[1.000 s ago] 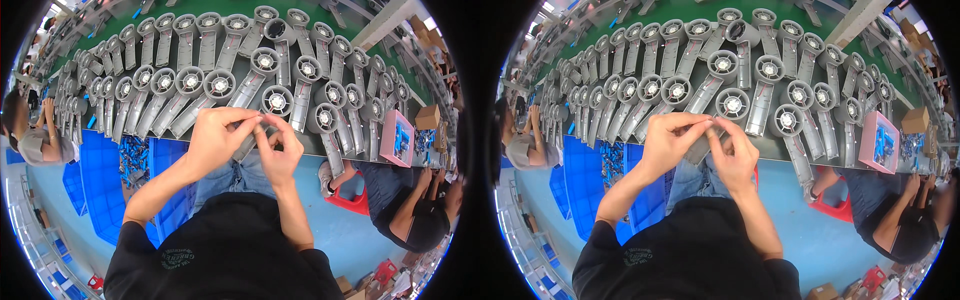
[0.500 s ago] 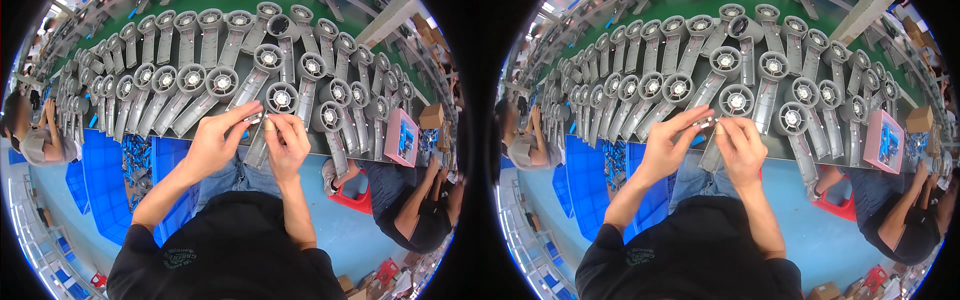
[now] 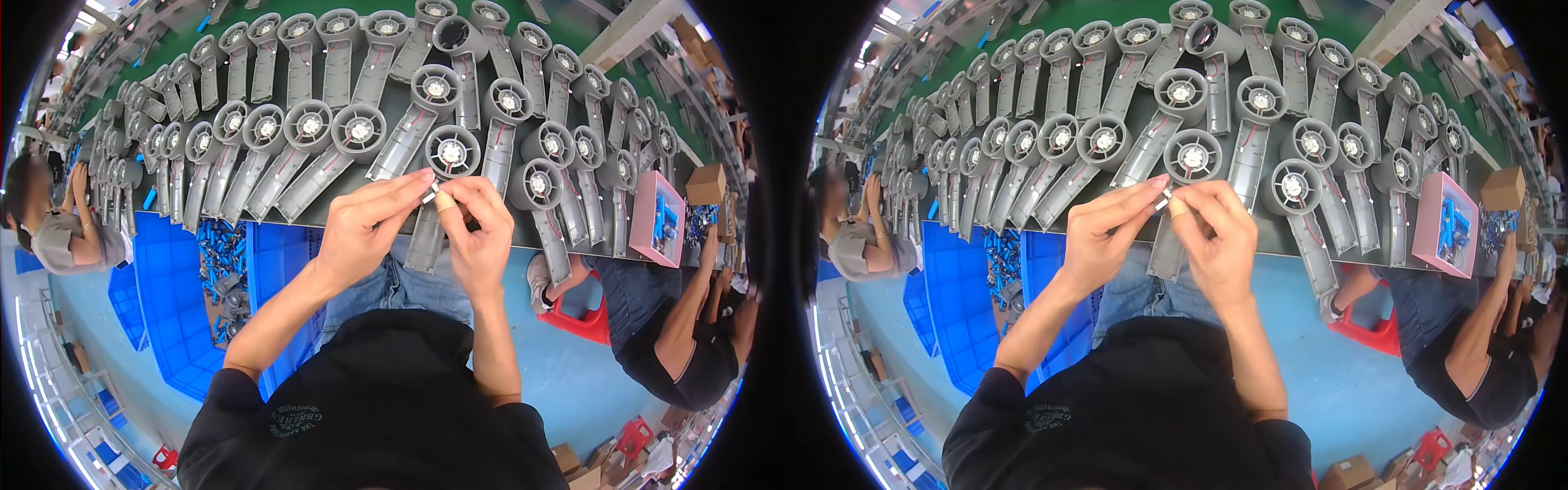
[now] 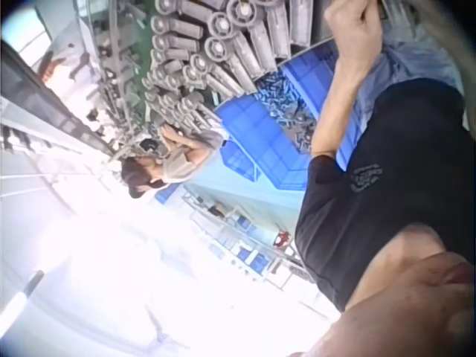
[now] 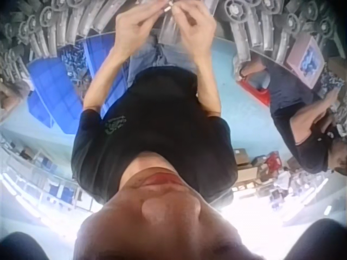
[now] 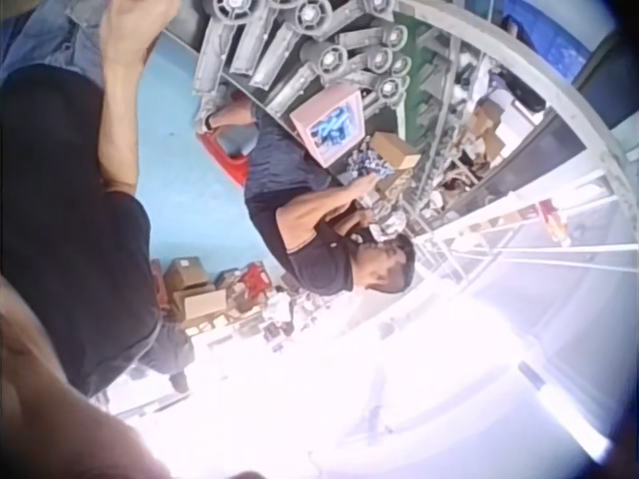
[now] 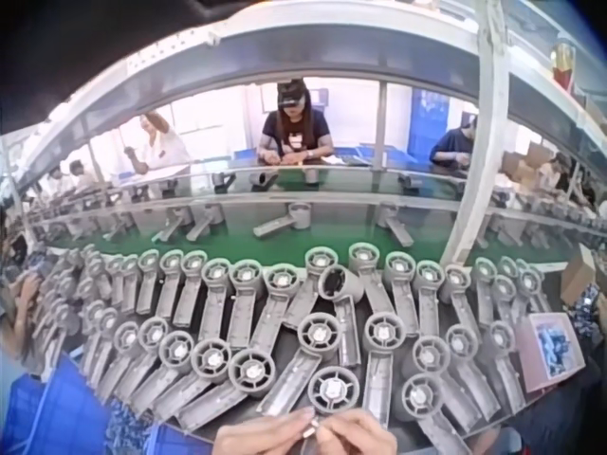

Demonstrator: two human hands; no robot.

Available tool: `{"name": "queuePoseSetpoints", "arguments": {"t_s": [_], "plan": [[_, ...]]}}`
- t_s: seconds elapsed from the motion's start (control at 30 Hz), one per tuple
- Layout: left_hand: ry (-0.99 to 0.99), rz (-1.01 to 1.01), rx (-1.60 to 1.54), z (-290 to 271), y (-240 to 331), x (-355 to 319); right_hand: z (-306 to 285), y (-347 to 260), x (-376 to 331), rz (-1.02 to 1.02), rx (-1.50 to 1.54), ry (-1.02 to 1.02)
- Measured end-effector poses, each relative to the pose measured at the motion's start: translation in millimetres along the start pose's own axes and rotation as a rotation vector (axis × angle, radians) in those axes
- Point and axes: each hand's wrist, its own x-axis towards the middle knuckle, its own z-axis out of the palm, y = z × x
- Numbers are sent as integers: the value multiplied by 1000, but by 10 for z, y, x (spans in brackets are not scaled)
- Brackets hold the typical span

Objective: Assembling small metal components on a factory production line by hand.

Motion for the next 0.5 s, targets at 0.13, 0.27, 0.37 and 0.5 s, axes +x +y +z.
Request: {"name": "queuePoseSetpoints", "arguments": {"t_s": [0.13, 0.27, 0.37, 0.5], "plan": [[-57, 84, 74, -49, -1, 23, -60, -63, 42, 60, 25, -39], [-40, 94, 99, -25, 7, -5, -49, -59, 39, 58, 48, -39], [-31, 163, 119, -38, -19, 10, -35, -18, 36, -36, -24, -13], [-29, 139, 146, -47, 76, -32, -1, 68, 55, -281, -179, 63]]}}
